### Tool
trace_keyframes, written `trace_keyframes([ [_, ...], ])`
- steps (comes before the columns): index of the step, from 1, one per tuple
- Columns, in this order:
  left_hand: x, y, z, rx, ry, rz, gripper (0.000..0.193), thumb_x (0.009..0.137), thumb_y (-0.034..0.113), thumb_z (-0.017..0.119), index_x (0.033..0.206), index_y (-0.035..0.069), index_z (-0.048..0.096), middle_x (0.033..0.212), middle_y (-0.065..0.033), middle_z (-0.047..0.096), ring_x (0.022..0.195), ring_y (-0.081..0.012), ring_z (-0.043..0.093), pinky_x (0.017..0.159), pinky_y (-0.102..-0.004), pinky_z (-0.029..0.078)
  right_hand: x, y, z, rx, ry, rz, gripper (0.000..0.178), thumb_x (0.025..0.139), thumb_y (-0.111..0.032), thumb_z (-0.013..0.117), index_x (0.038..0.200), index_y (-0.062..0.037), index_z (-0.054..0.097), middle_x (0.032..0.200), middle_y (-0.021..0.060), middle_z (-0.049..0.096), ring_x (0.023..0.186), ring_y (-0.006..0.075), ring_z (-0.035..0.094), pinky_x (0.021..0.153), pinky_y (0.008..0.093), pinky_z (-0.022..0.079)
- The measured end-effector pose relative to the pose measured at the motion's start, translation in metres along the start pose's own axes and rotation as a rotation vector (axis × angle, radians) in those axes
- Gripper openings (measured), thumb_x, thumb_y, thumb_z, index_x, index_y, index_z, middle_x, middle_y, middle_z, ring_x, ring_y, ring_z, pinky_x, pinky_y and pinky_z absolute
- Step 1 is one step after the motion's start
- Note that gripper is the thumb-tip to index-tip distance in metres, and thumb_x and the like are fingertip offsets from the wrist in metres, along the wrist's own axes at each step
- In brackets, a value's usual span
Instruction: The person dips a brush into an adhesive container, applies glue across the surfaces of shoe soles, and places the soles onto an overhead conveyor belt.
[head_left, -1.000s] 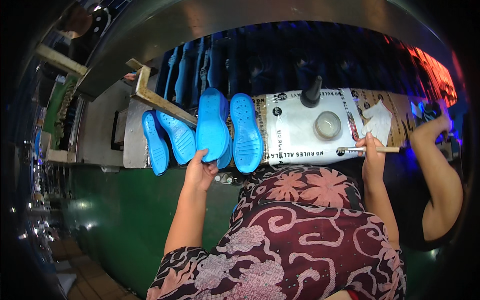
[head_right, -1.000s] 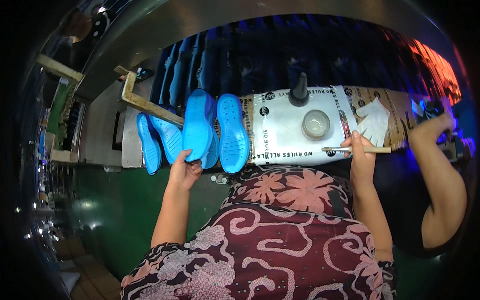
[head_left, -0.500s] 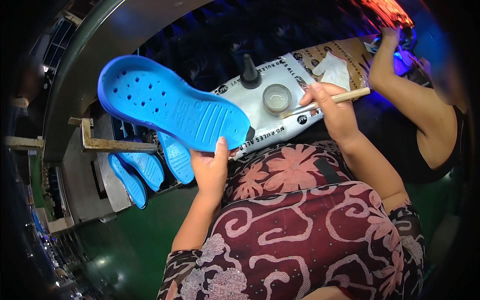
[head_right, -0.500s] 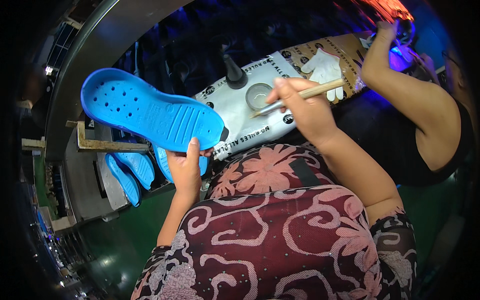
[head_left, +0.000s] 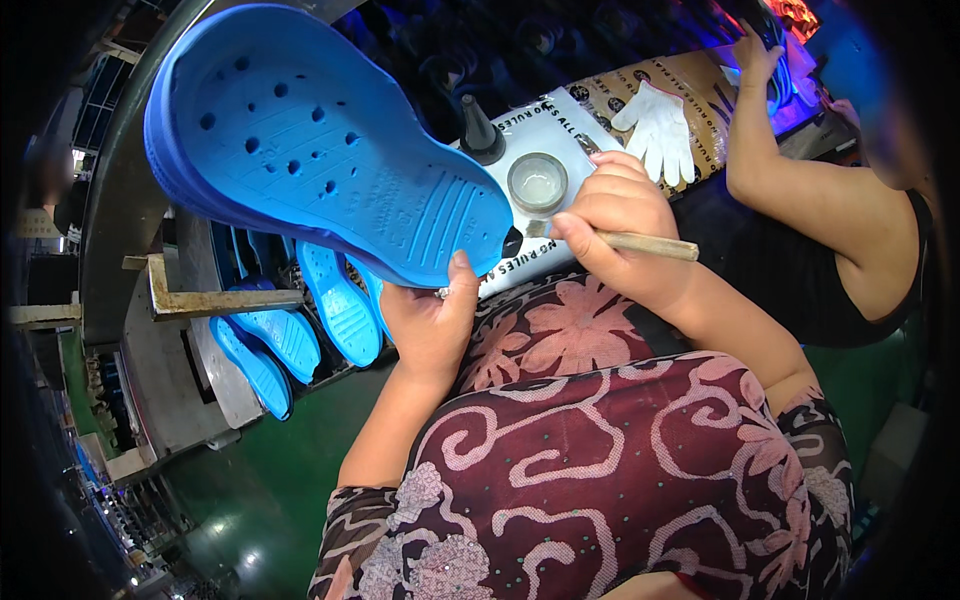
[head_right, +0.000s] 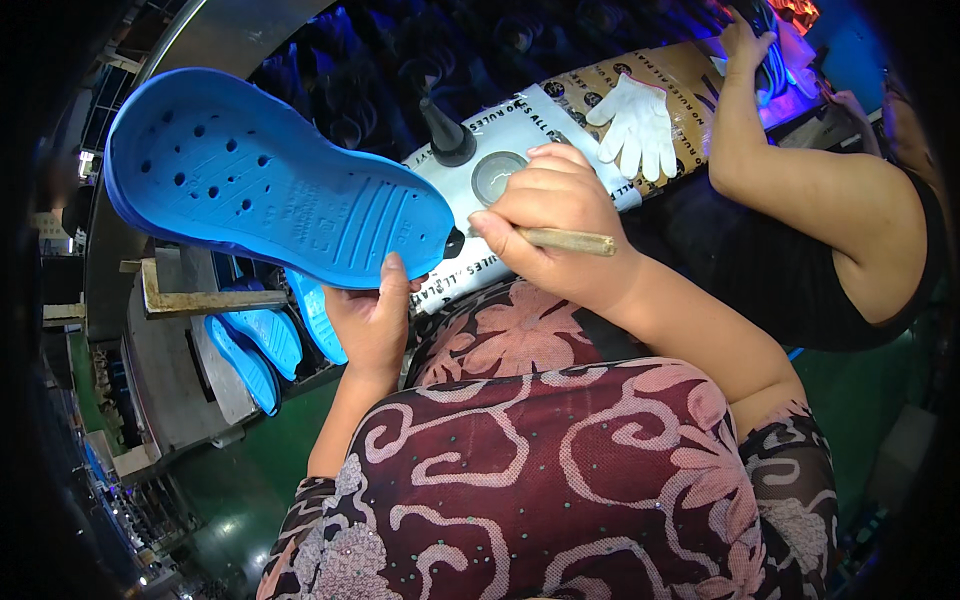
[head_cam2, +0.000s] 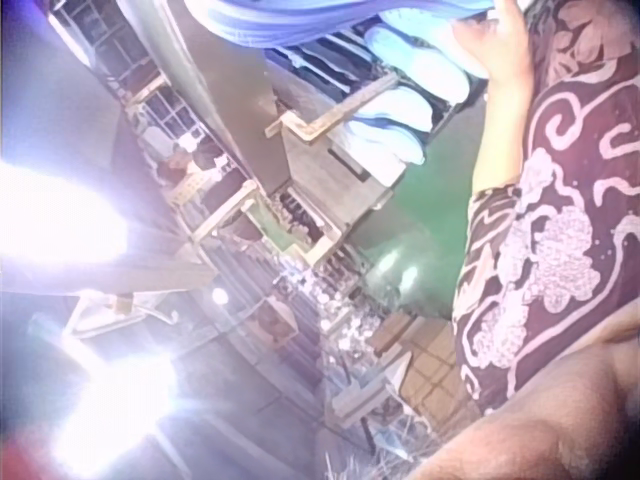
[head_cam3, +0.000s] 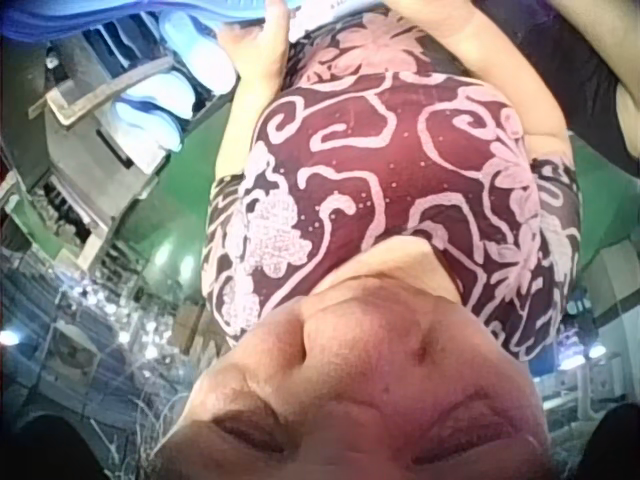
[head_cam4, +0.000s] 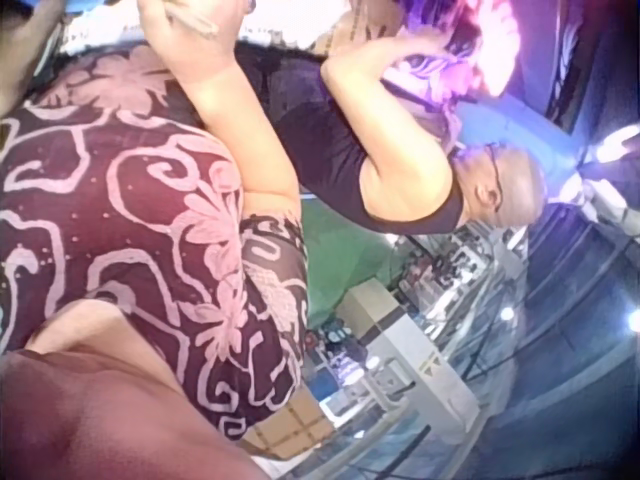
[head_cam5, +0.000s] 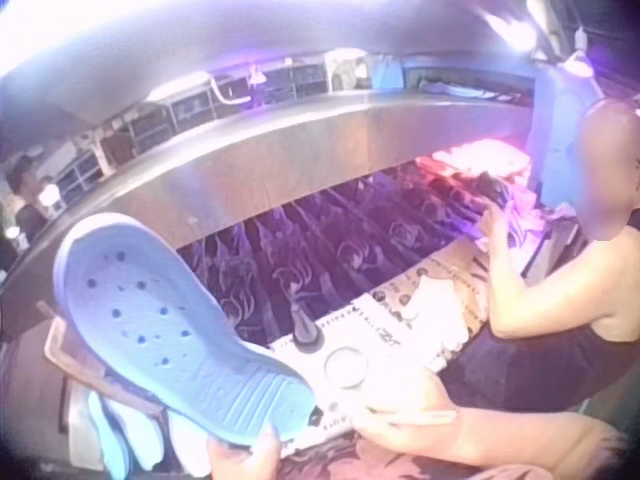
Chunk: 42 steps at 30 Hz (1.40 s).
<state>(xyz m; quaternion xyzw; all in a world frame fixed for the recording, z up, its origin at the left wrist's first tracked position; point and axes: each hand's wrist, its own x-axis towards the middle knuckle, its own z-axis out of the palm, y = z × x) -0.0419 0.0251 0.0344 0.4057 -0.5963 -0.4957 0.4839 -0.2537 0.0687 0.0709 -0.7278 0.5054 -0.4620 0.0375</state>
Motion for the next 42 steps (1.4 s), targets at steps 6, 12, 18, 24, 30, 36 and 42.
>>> trace_keyframes([
  [6, -0.001, 0.001, 0.004, 0.006, -0.012, 0.0, 0.028, 0.081, -0.001, 0.061, 0.107, -0.005, 0.052, 0.098, -0.0118, 0.061, 0.087, -0.0167, 0.059, 0.082, -0.0299, 0.046, 0.0, 0.0, 0.006, 0.066, 0.019, -0.014, 0.016, 0.079, -0.016, 0.065, 0.065, -0.0076, 0.063, 0.058, 0.004, 0.053, 0.06, 0.0224, 0.052, 0.078, 0.0376, 0.041],
  [12, 0.001, -0.002, 0.004, 0.019, -0.002, 0.083, 0.027, 0.08, -0.001, 0.062, 0.105, -0.005, 0.054, 0.097, -0.0124, 0.062, 0.086, -0.017, 0.06, 0.08, -0.0297, 0.047, -0.002, 0.004, 0.006, -0.014, -0.027, -0.016, 0.015, 0.077, -0.016, 0.067, 0.065, -0.0071, 0.063, 0.058, 0.0043, 0.053, 0.059, 0.0227, 0.053, 0.079, 0.0377, 0.042],
  [18, 0.0, -0.003, 0.007, 0.007, 0.015, 0.106, 0.025, 0.079, -0.002, 0.062, 0.103, -0.005, 0.055, 0.095, -0.012, 0.063, 0.084, -0.0162, 0.06, 0.078, -0.029, 0.047, -0.002, 0.002, 0.006, 0.06, -0.013, -0.016, 0.016, 0.079, -0.018, 0.065, 0.067, -0.0076, 0.065, 0.058, 0.005, 0.054, 0.06, 0.0225, 0.053, 0.08, 0.0378, 0.043],
  [24, 0.0, -0.009, 0.005, 0.039, 0.028, 0.11, 0.021, 0.078, -0.002, 0.063, 0.098, -0.005, 0.058, 0.091, -0.0108, 0.064, 0.081, -0.0155, 0.06, 0.075, -0.0282, 0.047, -0.006, 0.002, 0.003, 0.056, -0.066, 0.018, 0.018, 0.081, -0.018, 0.062, 0.067, -0.0067, 0.064, 0.059, 0.0047, 0.056, 0.06, 0.0223, 0.054, 0.079, 0.0383, 0.043],
  [30, 0.002, -0.011, 0.006, 0.066, 0.007, 0.151, 0.021, 0.077, -0.001, 0.064, 0.096, -0.004, 0.058, 0.089, -0.0112, 0.064, 0.079, -0.0155, 0.06, 0.073, -0.0278, 0.047, 0.0, -0.004, 0.009, 0.079, -0.009, -0.037, 0.018, 0.081, -0.018, 0.064, 0.067, -0.0069, 0.064, 0.059, 0.0041, 0.054, 0.058, 0.0222, 0.053, 0.079, 0.038, 0.043],
  [36, 0.002, -0.013, 0.003, 0.066, 0.031, 0.18, 0.022, 0.076, -0.001, 0.064, 0.097, -0.004, 0.058, 0.09, -0.0111, 0.064, 0.079, -0.016, 0.06, 0.073, -0.0282, 0.047, -0.004, -0.003, 0.005, 0.132, -0.076, 0.017, 0.021, 0.083, -0.017, 0.06, 0.065, -0.0068, 0.064, 0.057, 0.0044, 0.055, 0.059, 0.0217, 0.053, 0.079, 0.0376, 0.043],
  [42, 0.004, -0.008, 0.006, -0.005, 0.054, 0.144, 0.029, 0.078, 0.0, 0.063, 0.105, -0.005, 0.054, 0.096, -0.0123, 0.063, 0.084, -0.0173, 0.06, 0.077, -0.0295, 0.047, -0.002, -0.003, 0.011, 0.198, 0.007, 0.05, 0.024, 0.086, -0.017, 0.058, 0.065, -0.0057, 0.064, 0.059, 0.0052, 0.058, 0.061, 0.0217, 0.054, 0.079, 0.0374, 0.042],
])
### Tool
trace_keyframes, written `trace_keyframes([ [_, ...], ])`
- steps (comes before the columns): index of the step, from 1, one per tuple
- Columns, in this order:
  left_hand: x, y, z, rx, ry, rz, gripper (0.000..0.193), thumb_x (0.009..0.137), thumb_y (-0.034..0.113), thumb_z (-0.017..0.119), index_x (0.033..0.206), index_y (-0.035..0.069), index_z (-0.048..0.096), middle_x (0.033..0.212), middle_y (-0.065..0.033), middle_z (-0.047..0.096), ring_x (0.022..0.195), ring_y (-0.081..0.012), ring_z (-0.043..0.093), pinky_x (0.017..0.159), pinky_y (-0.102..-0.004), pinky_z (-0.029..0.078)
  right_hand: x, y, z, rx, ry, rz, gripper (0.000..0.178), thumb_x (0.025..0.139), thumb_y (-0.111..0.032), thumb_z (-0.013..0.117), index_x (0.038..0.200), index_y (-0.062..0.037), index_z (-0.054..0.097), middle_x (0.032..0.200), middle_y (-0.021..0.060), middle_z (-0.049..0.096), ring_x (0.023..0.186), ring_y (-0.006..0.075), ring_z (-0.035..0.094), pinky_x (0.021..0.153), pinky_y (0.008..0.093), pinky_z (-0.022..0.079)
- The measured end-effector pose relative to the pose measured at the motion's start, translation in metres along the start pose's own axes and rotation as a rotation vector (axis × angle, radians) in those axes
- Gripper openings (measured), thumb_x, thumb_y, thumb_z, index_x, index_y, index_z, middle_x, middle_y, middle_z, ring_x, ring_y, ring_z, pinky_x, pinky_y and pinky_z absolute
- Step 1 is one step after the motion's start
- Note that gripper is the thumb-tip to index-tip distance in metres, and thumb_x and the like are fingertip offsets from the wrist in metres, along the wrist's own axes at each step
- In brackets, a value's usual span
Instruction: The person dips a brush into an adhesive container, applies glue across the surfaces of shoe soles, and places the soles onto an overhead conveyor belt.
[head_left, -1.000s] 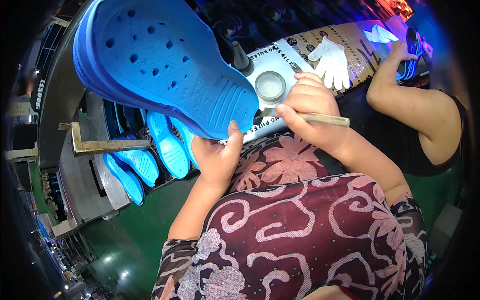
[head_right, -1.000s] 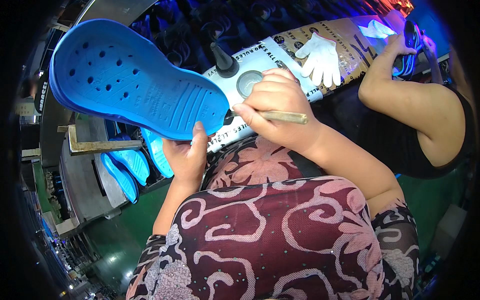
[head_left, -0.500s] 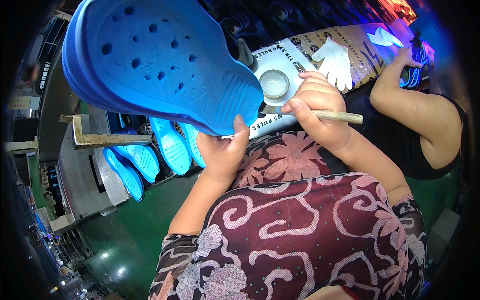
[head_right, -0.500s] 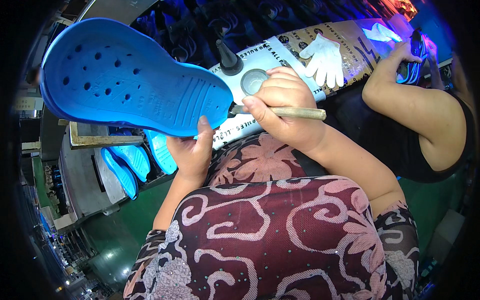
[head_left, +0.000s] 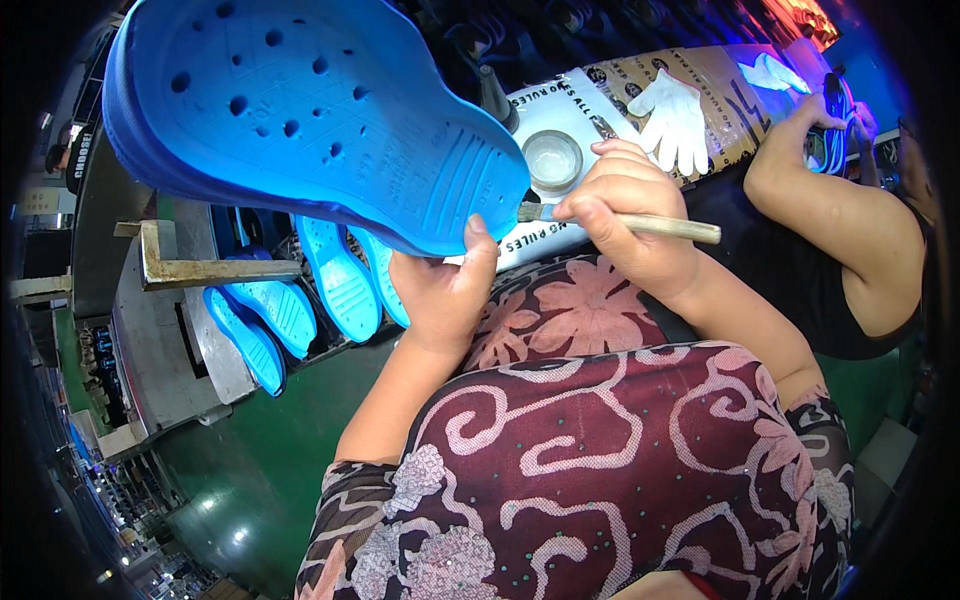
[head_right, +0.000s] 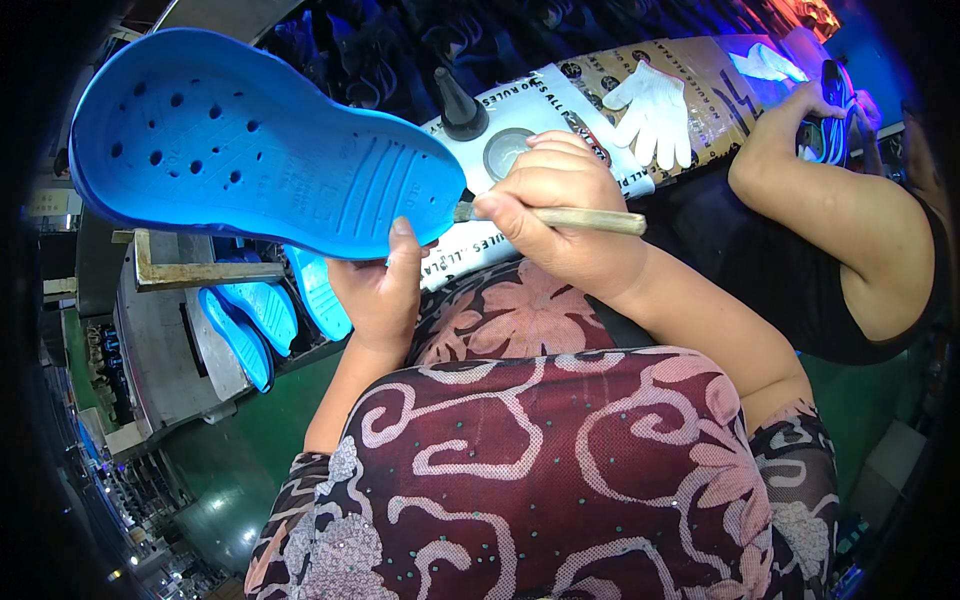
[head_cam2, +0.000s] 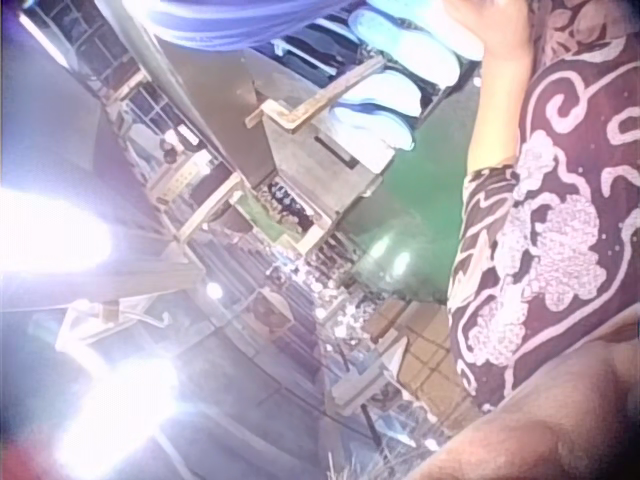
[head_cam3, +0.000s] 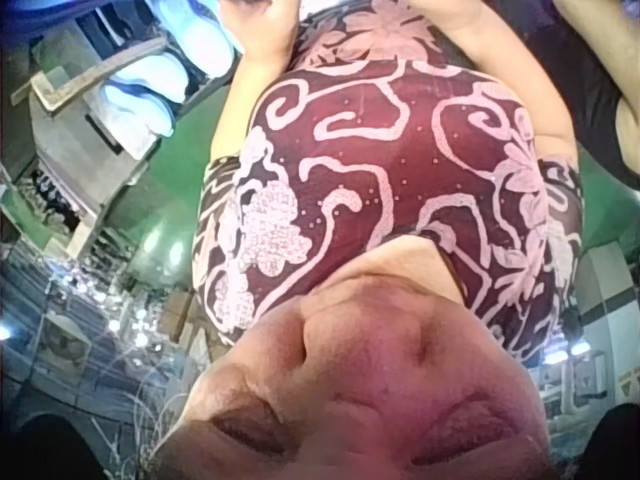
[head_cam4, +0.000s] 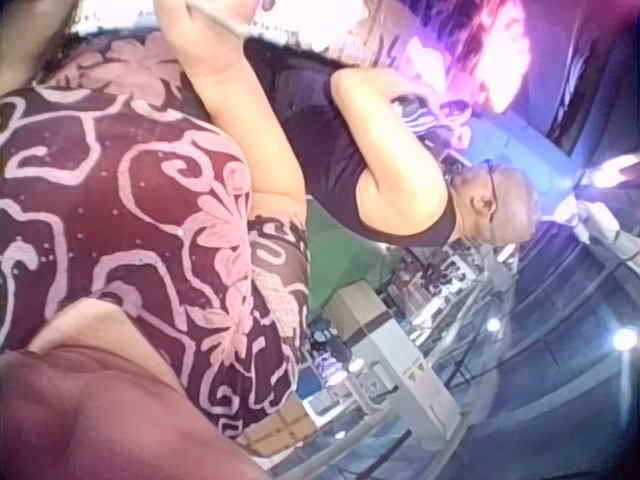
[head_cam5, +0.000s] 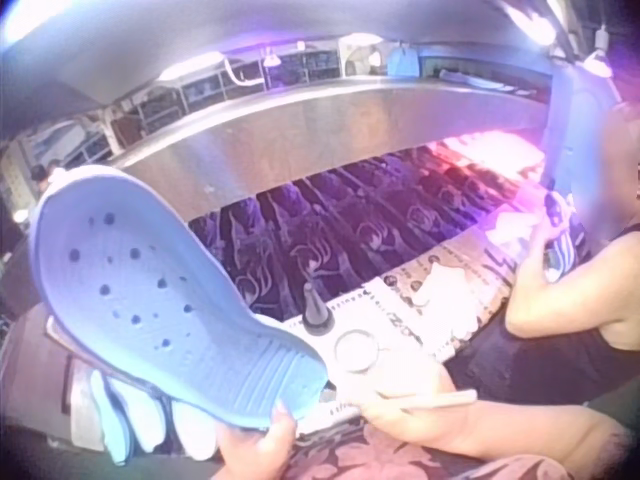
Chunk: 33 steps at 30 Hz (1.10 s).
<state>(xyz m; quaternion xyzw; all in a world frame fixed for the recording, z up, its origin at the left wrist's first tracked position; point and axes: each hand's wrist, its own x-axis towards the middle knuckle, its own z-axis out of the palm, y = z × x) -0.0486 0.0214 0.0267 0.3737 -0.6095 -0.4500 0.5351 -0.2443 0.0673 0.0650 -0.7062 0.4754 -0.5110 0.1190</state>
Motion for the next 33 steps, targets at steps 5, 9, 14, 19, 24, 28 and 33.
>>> trace_keyframes([
  [5, 0.002, 0.0, -0.001, -0.027, 0.021, -0.04, 0.029, 0.079, 0.001, 0.063, 0.106, -0.005, 0.053, 0.097, -0.0123, 0.062, 0.085, -0.0182, 0.06, 0.078, -0.03, 0.047, -0.003, 0.003, -0.005, -0.088, 0.012, 0.014, 0.025, 0.086, -0.016, 0.058, 0.065, -0.0047, 0.063, 0.059, 0.0048, 0.058, 0.059, 0.0222, 0.051, 0.07, 0.0349, 0.04],
  [9, 0.001, 0.0, 0.001, -0.034, 0.036, -0.016, 0.031, 0.079, 0.001, 0.063, 0.107, -0.004, 0.052, 0.095, -0.012, 0.062, 0.083, -0.0178, 0.061, 0.078, -0.0301, 0.047, 0.001, 0.001, -0.001, 0.016, 0.052, 0.027, 0.024, 0.086, -0.016, 0.059, 0.064, -0.0043, 0.062, 0.059, 0.0041, 0.057, 0.058, 0.022, 0.05, 0.07, 0.0333, 0.039],
  [14, 0.001, -0.001, 0.0, 0.012, 0.017, -0.015, 0.024, 0.078, 0.0, 0.064, 0.1, -0.004, 0.056, 0.089, -0.0101, 0.064, 0.078, -0.016, 0.061, 0.075, -0.0283, 0.047, -0.001, 0.004, -0.003, -0.143, -0.032, -0.023, 0.025, 0.086, -0.016, 0.059, 0.064, -0.0045, 0.062, 0.06, 0.0049, 0.058, 0.058, 0.0214, 0.052, 0.073, 0.034, 0.039],
  [19, -0.002, -0.005, 0.001, 0.022, 0.001, 0.018, 0.021, 0.076, 0.0, 0.065, 0.096, -0.003, 0.058, 0.089, -0.0101, 0.064, 0.078, -0.0154, 0.061, 0.073, -0.028, 0.047, -0.001, 0.001, 0.0, -0.079, 0.003, 0.043, 0.02, 0.083, -0.018, 0.061, 0.066, -0.006, 0.064, 0.061, 0.0054, 0.059, 0.06, 0.0221, 0.054, 0.082, 0.0379, 0.041],
  [24, 0.001, -0.007, 0.002, 0.025, -0.001, 0.099, 0.021, 0.075, -0.001, 0.065, 0.095, -0.003, 0.058, 0.088, -0.0101, 0.064, 0.077, -0.0151, 0.061, 0.072, -0.0281, 0.048, -0.003, -0.005, 0.002, -0.16, -0.068, -0.04, 0.016, 0.077, -0.017, 0.068, 0.066, -0.007, 0.064, 0.059, 0.0042, 0.056, 0.059, 0.0215, 0.054, 0.082, 0.0372, 0.042],
  [28, 0.003, -0.007, 0.002, 0.071, 0.004, 0.184, 0.022, 0.076, -0.002, 0.065, 0.096, -0.004, 0.057, 0.089, -0.0104, 0.063, 0.078, -0.0158, 0.06, 0.073, -0.028, 0.047, -0.005, -0.006, -0.01, -0.181, -0.081, -0.025, 0.017, 0.08, -0.015, 0.063, 0.064, -0.0082, 0.064, 0.058, 0.0037, 0.056, 0.059, 0.0212, 0.055, 0.083, 0.038, 0.042],
  [33, 0.017, 0.008, -0.002, -0.014, 0.007, 0.037, 0.025, 0.078, -0.002, 0.063, 0.102, -0.006, 0.056, 0.096, -0.0103, 0.061, 0.086, -0.0163, 0.058, 0.08, -0.0292, 0.046, -0.007, 0.004, -0.025, -0.099, 0.05, 0.08, 0.025, 0.086, -0.013, 0.056, 0.064, -0.006, 0.063, 0.061, 0.004, 0.06, 0.059, 0.0218, 0.056, 0.088, 0.0401, 0.041],
])
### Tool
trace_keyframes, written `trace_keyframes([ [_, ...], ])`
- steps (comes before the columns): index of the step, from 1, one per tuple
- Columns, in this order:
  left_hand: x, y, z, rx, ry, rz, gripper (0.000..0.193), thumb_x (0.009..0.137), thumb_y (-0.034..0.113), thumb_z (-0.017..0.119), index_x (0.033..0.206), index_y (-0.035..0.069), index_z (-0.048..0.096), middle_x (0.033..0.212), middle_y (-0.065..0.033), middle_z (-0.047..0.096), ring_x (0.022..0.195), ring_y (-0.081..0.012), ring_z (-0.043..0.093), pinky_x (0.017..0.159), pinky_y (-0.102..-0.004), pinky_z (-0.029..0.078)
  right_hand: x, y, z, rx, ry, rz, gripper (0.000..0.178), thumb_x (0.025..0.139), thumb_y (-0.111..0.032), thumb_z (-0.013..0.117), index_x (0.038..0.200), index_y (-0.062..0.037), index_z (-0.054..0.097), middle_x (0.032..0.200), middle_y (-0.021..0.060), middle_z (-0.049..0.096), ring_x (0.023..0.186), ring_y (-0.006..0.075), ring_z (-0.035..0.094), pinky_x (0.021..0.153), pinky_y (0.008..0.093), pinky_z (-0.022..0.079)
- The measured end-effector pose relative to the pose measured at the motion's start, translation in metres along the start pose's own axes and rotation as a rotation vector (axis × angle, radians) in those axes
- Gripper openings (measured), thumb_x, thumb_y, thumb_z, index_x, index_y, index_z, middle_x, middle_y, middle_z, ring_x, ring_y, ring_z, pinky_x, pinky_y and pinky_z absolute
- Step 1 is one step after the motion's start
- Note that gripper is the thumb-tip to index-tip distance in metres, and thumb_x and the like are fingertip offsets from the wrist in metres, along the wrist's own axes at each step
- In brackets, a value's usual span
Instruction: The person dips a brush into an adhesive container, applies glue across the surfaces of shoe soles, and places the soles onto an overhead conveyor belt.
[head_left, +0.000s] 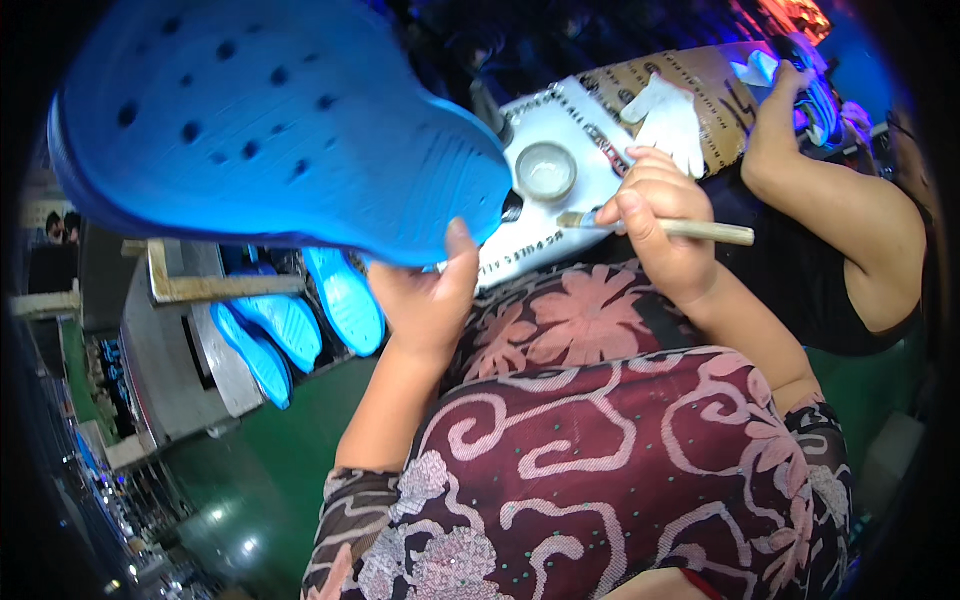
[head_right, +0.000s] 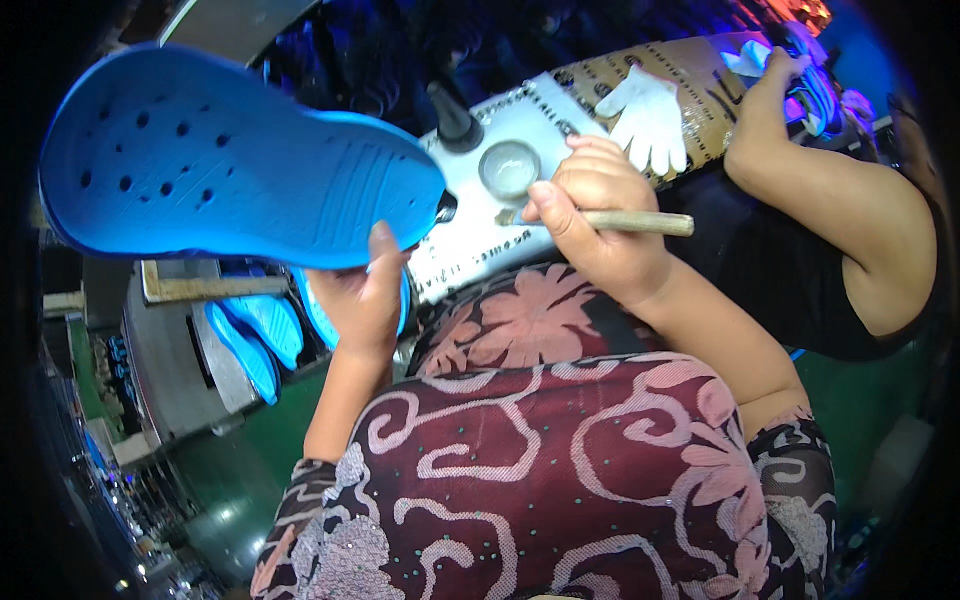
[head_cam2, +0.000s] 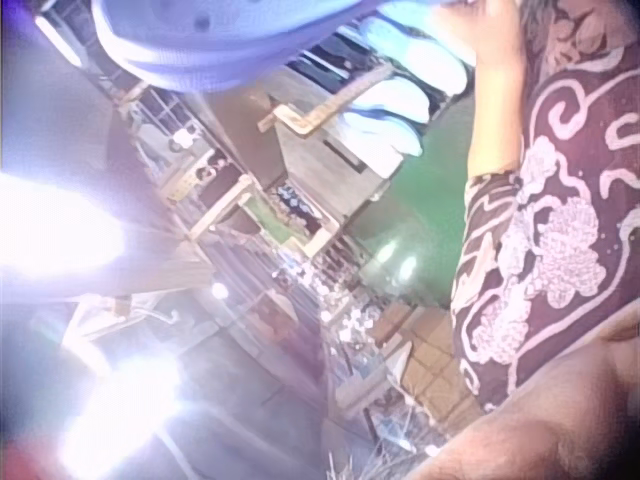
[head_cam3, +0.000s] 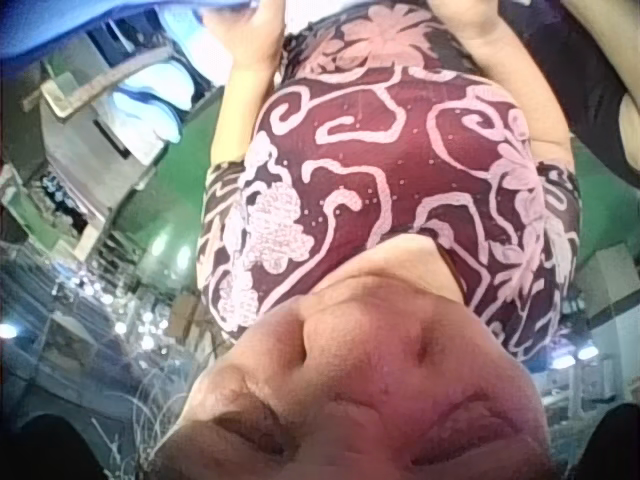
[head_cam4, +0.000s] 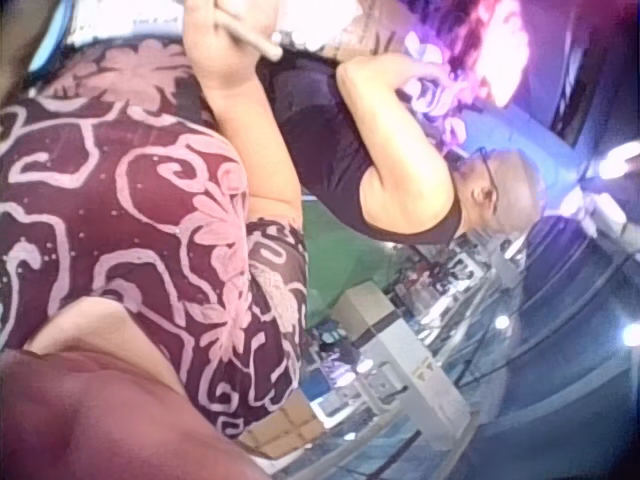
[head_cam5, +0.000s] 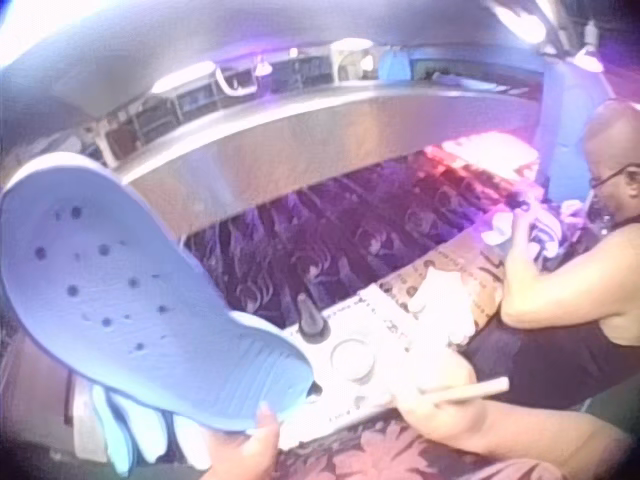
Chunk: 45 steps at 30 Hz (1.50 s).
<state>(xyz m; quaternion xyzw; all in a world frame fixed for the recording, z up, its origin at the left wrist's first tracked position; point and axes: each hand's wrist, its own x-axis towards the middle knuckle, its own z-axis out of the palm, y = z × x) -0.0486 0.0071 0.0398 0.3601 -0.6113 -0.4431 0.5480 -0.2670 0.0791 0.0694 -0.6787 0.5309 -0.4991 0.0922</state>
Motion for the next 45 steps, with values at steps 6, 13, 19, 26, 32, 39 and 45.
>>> trace_keyframes([
  [6, 0.034, 0.075, -0.01, -0.203, -0.232, -0.211, 0.059, 0.078, 0.006, 0.061, 0.129, -0.006, 0.035, 0.121, -0.0172, 0.052, 0.111, -0.0258, 0.053, 0.097, -0.0378, 0.04, -0.013, 0.025, -0.021, -0.015, 0.134, -0.009, 0.022, 0.084, -0.01, 0.057, 0.063, -0.0058, 0.062, 0.062, 0.0072, 0.058, 0.063, 0.0257, 0.053, 0.073, 0.0373, 0.042],
  [13, 0.087, 0.132, 0.096, -0.405, -0.898, -0.547, 0.078, 0.068, 0.022, 0.072, 0.13, -0.008, 0.034, 0.094, -0.0169, 0.06, 0.054, -0.0164, 0.059, 0.041, -0.0234, 0.047, -0.045, 0.047, -0.054, -0.083, 0.235, 0.122, 0.021, 0.082, -0.013, 0.062, 0.062, -0.0081, 0.065, 0.06, 0.008, 0.058, 0.062, 0.0278, 0.055, 0.064, 0.0372, 0.041],
  [19, 0.222, 0.167, 0.305, -1.001, -0.71, -0.604, 0.046, 0.086, 0.014, 0.063, 0.118, -0.01, 0.039, 0.108, -0.0262, 0.057, 0.086, -0.0275, 0.064, 0.076, -0.0308, 0.057, -0.051, 0.048, -0.07, -0.039, 0.297, 0.173, 0.022, 0.084, -0.013, 0.06, 0.064, -0.0074, 0.066, 0.062, 0.008, 0.061, 0.064, 0.0269, 0.057, 0.074, 0.0371, 0.044],
  [26, 0.143, 0.151, 0.301, -0.833, -0.78, -0.492, 0.041, 0.086, 0.025, 0.064, 0.119, 0.003, 0.054, 0.096, -0.0147, 0.063, 0.088, -0.0264, 0.063, 0.085, -0.0361, 0.051, -0.074, 0.071, -0.076, 0.042, 0.315, 0.304, 0.022, 0.085, -0.01, 0.058, 0.066, -0.0062, 0.065, 0.062, 0.0063, 0.061, 0.064, 0.0248, 0.057, 0.073, 0.0362, 0.044],
  [32, 0.092, 0.012, 0.097, 0.04, -0.671, -0.547, 0.05, 0.086, 0.022, 0.064, 0.127, 0.0, 0.045, 0.089, -0.0085, 0.06, 0.082, -0.0179, 0.061, 0.073, -0.0294, 0.051, -0.076, 0.079, -0.063, 0.115, 0.358, 0.309, 0.025, 0.087, -0.015, 0.059, 0.065, -0.0049, 0.066, 0.06, 0.0089, 0.061, 0.057, 0.0242, 0.058, 0.058, 0.0355, 0.044],
  [39, -0.057, -0.092, -0.174, 0.13, 0.157, -0.993, 0.031, 0.088, 0.038, 0.058, 0.092, 0.007, 0.058, 0.073, -0.0053, 0.057, 0.062, -0.0172, 0.055, 0.056, -0.0304, 0.048, -0.071, 0.071, -0.038, 0.216, 0.288, 0.392, 0.029, 0.09, -0.021, 0.057, 0.069, -0.0014, 0.065, 0.063, 0.0095, 0.062, 0.06, 0.0202, 0.059, 0.058, 0.0319, 0.045],
  [45, -0.104, -0.082, -0.163, -0.395, 0.242, -1.422, 0.05, 0.088, 0.05, 0.051, 0.113, 0.007, 0.055, 0.095, -0.0112, 0.061, 0.081, -0.0254, 0.059, 0.075, -0.0384, 0.05, -0.048, 0.054, -0.018, 0.352, 0.109, 0.512, 0.033, 0.091, -0.026, 0.057, 0.072, -0.0008, 0.065, 0.066, 0.008, 0.062, 0.06, 0.0157, 0.057, 0.057, 0.0292, 0.045],
])
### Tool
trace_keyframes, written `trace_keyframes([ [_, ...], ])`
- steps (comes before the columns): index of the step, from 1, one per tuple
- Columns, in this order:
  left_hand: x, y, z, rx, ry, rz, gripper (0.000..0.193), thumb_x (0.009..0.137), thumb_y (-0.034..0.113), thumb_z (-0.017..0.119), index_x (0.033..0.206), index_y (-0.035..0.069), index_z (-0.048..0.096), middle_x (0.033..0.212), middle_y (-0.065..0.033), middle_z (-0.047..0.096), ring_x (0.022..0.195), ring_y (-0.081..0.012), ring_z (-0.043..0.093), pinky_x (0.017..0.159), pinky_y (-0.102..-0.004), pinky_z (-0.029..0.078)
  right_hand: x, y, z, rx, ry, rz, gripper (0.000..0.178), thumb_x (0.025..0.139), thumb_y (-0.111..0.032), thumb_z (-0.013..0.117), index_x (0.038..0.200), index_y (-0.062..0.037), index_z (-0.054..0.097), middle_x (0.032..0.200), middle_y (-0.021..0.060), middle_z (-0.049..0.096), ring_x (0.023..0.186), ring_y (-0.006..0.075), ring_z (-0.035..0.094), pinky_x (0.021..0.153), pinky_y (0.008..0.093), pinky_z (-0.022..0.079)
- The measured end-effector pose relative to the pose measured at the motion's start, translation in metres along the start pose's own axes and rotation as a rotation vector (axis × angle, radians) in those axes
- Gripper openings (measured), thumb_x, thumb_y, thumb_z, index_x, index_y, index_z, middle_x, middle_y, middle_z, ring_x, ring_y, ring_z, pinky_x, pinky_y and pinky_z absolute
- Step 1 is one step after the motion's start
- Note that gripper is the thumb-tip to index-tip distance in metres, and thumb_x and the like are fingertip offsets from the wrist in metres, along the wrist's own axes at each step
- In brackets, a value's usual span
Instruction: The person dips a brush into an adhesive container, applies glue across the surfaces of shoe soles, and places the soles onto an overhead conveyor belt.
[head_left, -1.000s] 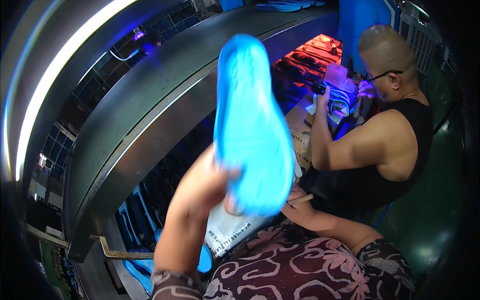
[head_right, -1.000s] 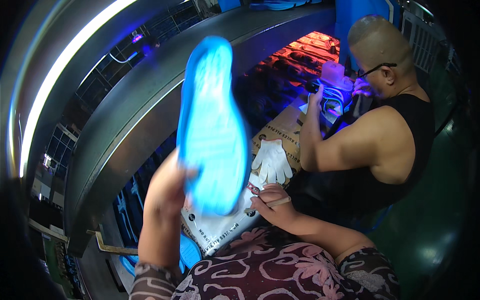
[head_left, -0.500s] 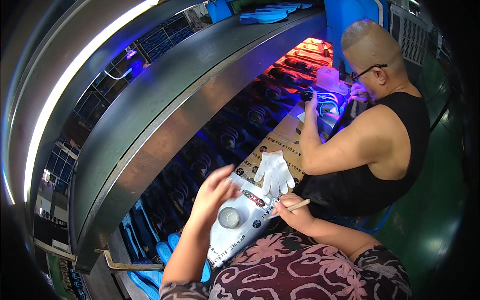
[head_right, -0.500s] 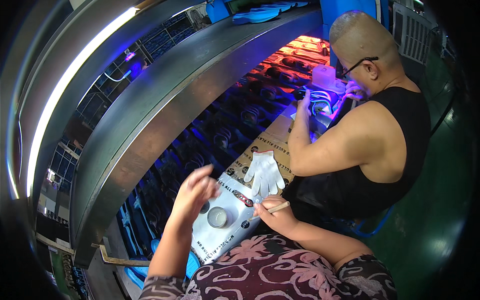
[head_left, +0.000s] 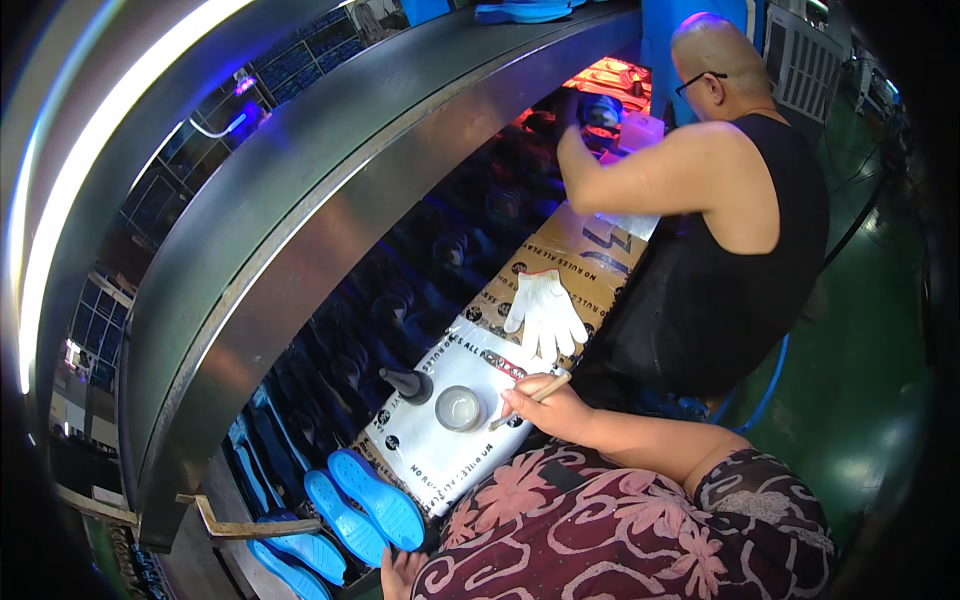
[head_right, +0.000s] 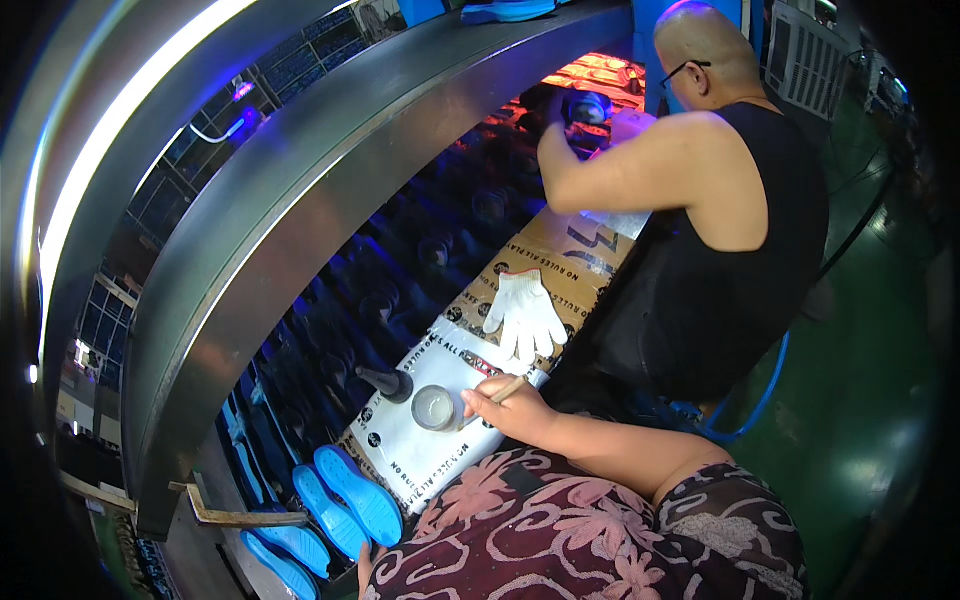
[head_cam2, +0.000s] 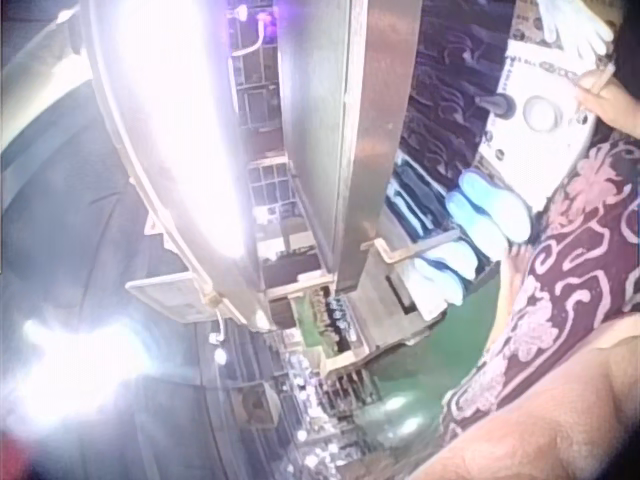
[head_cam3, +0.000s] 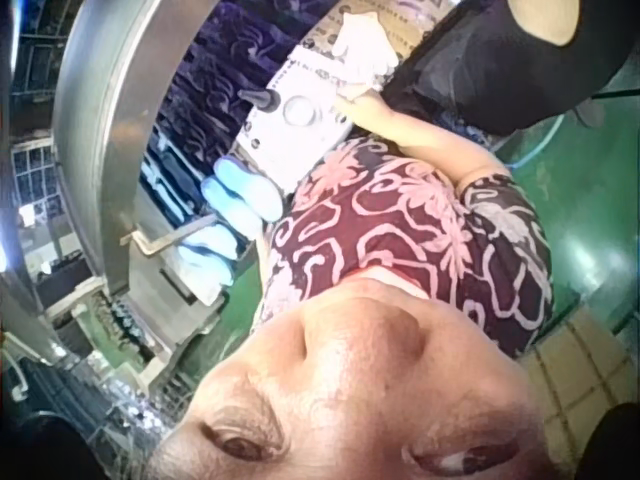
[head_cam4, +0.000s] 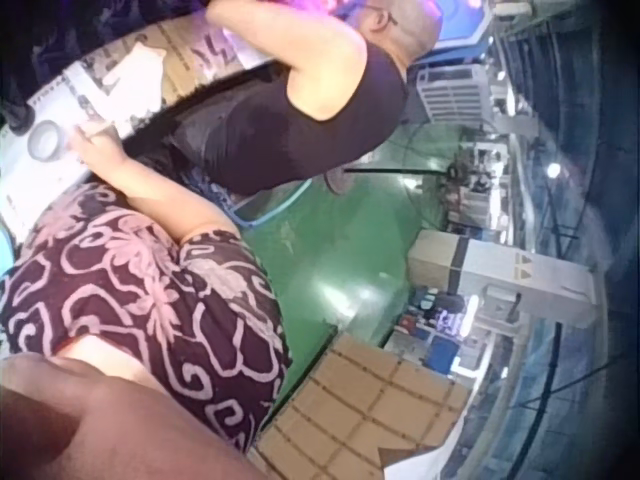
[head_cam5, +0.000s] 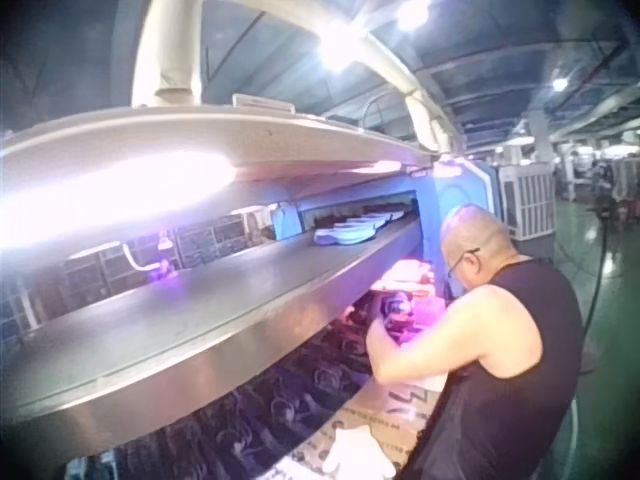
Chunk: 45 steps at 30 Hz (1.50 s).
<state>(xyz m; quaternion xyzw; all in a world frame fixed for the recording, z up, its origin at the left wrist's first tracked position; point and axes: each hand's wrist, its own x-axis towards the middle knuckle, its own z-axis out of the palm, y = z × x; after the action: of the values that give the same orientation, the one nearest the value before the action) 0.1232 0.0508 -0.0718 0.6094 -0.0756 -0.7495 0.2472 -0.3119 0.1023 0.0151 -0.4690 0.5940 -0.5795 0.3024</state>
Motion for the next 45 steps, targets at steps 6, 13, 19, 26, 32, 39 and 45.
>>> trace_keyframes([
  [6, 0.054, 0.009, 0.024, -0.203, -0.082, 0.01, 0.026, 0.089, 0.009, 0.055, 0.114, 0.007, 0.052, 0.101, -0.0063, 0.06, 0.087, -0.0208, 0.059, 0.071, -0.0307, 0.051, 0.01, 0.007, 0.007, -0.075, 0.056, 0.122, 0.025, 0.093, -0.021, 0.053, 0.081, -0.0027, 0.065, 0.074, 0.006, 0.061, 0.073, 0.013, 0.055, 0.069, 0.0276, 0.045],
  [13, -0.016, 0.024, 0.05, 0.06, -0.247, 0.171, 0.034, 0.081, 0.004, 0.056, 0.114, 0.005, 0.046, 0.089, -0.0071, 0.06, 0.066, -0.0179, 0.057, 0.058, -0.0272, 0.05, 0.046, 0.014, 0.021, -0.157, 0.007, 0.055, 0.032, 0.092, -0.027, 0.055, 0.073, -0.0028, 0.064, 0.065, 0.0016, 0.055, 0.065, 0.0098, 0.051, 0.061, 0.0245, 0.041],
  [19, -0.011, 0.006, 0.033, 0.103, -0.193, 0.164, 0.041, 0.082, 0.009, 0.059, 0.121, 0.006, 0.046, 0.096, -0.0071, 0.062, 0.074, -0.0186, 0.062, 0.055, -0.0274, 0.047, 0.072, 0.045, 0.058, -0.503, -0.152, -0.215, 0.025, 0.084, -0.024, 0.062, 0.067, -0.0059, 0.065, 0.064, 0.0084, 0.059, 0.064, 0.0242, 0.056, 0.065, 0.0347, 0.043],
  [26, 0.014, 0.021, 0.036, -0.077, -0.101, 0.162, 0.041, 0.08, 0.028, 0.062, 0.113, 0.008, 0.049, 0.091, -0.0077, 0.062, 0.063, -0.0191, 0.059, 0.044, -0.0271, 0.042, 0.076, 0.06, 0.07, -0.582, -0.114, -0.345, 0.025, 0.083, -0.026, 0.062, 0.065, -0.0083, 0.064, 0.064, 0.0043, 0.059, 0.065, 0.0241, 0.055, 0.074, 0.0347, 0.04],
  [32, 0.004, 0.034, 0.046, -0.048, -0.211, 0.251, 0.038, 0.08, 0.024, 0.06, 0.112, 0.005, 0.049, 0.09, -0.0102, 0.061, 0.063, -0.0192, 0.058, 0.042, -0.0259, 0.043, 0.076, 0.032, 0.066, -0.454, -0.076, -0.324, 0.027, 0.084, -0.023, 0.061, 0.063, -0.007, 0.063, 0.063, 0.0058, 0.059, 0.065, 0.0251, 0.054, 0.07, 0.0357, 0.04],
  [39, -0.04, 0.024, 0.095, 0.13, -0.299, 0.575, 0.05, 0.085, 0.017, 0.056, 0.128, 0.002, 0.034, 0.102, -0.0139, 0.057, 0.065, -0.0195, 0.06, 0.047, -0.0284, 0.051, 0.075, 0.038, 0.06, -0.521, -0.051, -0.267, 0.029, 0.086, -0.022, 0.059, 0.063, -0.0038, 0.063, 0.063, 0.0094, 0.06, 0.061, 0.0257, 0.057, 0.06, 0.0358, 0.042],
  [45, -0.037, 0.021, 0.114, 0.313, -0.166, 0.968, 0.052, 0.084, 0.008, 0.058, 0.129, 0.0, 0.033, 0.121, -0.0146, 0.049, 0.107, -0.0232, 0.053, 0.088, -0.0359, 0.047, 0.062, 0.033, 0.056, -0.034, 0.073, 0.096, 0.033, 0.092, -0.03, 0.056, 0.077, -0.0024, 0.066, 0.073, 0.0024, 0.062, 0.067, 0.0106, 0.053, 0.062, 0.0264, 0.044],
])
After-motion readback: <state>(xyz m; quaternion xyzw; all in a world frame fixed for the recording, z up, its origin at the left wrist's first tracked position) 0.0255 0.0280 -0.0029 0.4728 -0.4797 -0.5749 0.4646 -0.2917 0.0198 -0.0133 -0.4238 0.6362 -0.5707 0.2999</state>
